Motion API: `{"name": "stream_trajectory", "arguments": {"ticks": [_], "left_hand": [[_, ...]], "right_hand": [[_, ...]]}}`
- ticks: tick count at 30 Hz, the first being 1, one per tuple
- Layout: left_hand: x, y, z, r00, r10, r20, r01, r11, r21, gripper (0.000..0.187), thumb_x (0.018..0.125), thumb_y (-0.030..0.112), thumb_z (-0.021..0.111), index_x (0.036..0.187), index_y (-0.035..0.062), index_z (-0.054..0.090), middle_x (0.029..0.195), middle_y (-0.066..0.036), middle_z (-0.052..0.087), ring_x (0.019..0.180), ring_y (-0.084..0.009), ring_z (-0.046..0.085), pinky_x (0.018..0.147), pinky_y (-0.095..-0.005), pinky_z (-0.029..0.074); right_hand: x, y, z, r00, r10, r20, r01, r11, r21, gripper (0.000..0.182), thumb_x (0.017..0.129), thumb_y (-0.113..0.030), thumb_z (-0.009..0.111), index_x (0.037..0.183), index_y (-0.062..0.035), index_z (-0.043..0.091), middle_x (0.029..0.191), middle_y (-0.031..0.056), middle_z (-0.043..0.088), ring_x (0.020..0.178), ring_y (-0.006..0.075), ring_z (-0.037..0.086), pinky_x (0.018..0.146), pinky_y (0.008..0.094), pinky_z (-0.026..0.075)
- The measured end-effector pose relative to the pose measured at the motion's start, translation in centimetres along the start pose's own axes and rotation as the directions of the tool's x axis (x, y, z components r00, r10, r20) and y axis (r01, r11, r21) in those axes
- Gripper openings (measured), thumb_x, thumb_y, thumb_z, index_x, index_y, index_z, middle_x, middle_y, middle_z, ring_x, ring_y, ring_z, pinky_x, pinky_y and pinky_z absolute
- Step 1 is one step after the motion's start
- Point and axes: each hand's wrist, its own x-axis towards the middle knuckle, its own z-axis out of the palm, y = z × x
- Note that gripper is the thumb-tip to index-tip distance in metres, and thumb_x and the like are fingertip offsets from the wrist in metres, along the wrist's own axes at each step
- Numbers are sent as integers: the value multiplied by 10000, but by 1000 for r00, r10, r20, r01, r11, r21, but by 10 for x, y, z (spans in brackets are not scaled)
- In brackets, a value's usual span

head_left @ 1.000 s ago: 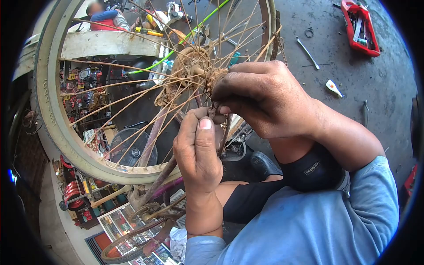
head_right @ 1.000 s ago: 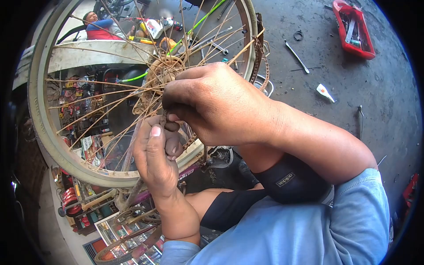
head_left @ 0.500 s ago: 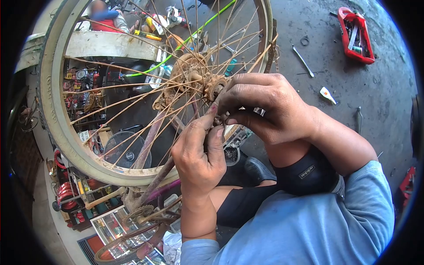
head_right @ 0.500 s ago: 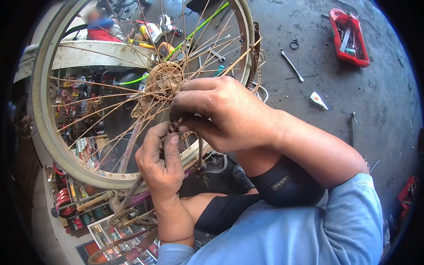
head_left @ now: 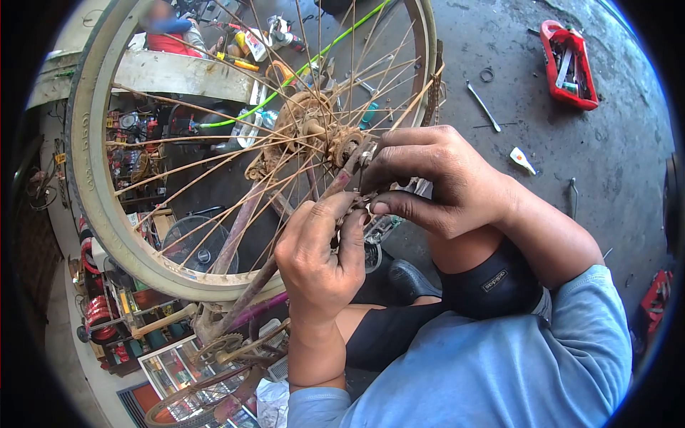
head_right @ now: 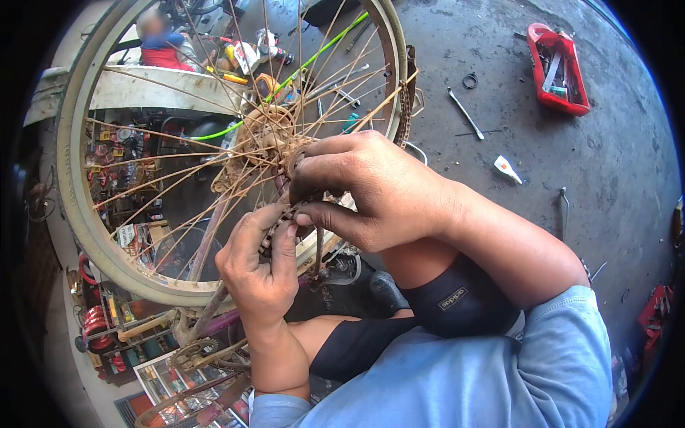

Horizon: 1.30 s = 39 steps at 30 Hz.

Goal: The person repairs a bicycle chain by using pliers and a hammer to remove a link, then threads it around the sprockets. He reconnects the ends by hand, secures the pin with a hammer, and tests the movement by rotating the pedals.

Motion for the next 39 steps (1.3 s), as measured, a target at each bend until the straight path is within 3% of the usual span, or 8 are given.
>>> {"name": "stream_trajectory", "arguments": {"ticks": [12,19,21,22,23,25,30,39], "left_hand": [[3,5,1,999,44,19,-46,995,92,132,845,-15,717,974,-12,684,843,-167,708,717,-348,679,660,-414,539],[6,10,-3,990,-122,78,129,988,-91,87,898,44,697,950,-24,682,835,-182,701,744,-352,703,673,-402,556],[4,9,-4,964,-235,126,256,947,-196,106,918,71,703,951,-27,679,840,-188,701,743,-342,707,675,-397,555],[2,4,-1,975,-195,107,211,963,-166,114,963,84,683,960,-30,680,791,-116,724,706,-166,720,645,-296,547],[3,4,-3,977,-189,100,203,965,-163,114,963,84,683,960,-30,680,791,-116,724,706,-166,720,645,-296,547],[3,8,-3,969,-220,113,237,956,-171,102,929,90,709,941,-8,680,841,-170,708,727,-316,702,660,-389,543],[-1,6,-3,985,-149,88,163,969,-185,103,899,76,735,949,-1,688,822,-138,684,683,-275,672,634,-367,527],[-2,13,-3,996,-50,77,55,997,-55,133,885,90,764,946,1,686,824,-149,689,738,-345,680,655,-414,538]], "right_hand": [[-2,4,0,999,30,39,-29,999,-20,157,819,-51,784,955,-39,706,865,135,647,807,359,666,703,429,531],[0,2,-4,997,24,67,-23,1000,-19,184,840,-83,771,1006,-45,701,930,153,634,885,383,636,755,456,513],[1,-1,-5,995,60,80,-55,997,-55,215,835,-102,761,1033,-46,700,924,160,647,911,387,665,767,457,539],[2,-1,-4,996,63,62,-60,997,-50,206,835,-107,766,1024,-51,703,913,157,651,892,384,670,764,459,541],[3,0,-3,997,54,61,-51,997,-53,206,835,-107,766,1024,-51,703,913,157,651,892,384,670,764,459,541],[0,2,-2,993,108,51,-106,994,-34,184,828,-94,790,987,-49,709,883,140,631,833,364,650,726,445,518],[-4,1,-5,998,39,39,-38,999,-12,146,831,-79,798,946,-53,711,861,123,643,812,344,665,708,424,525],[-7,-2,-7,999,15,45,-15,1000,-12,169,807,-44,802,954,-51,719,856,114,644,806,326,671,695,415,527]]}}
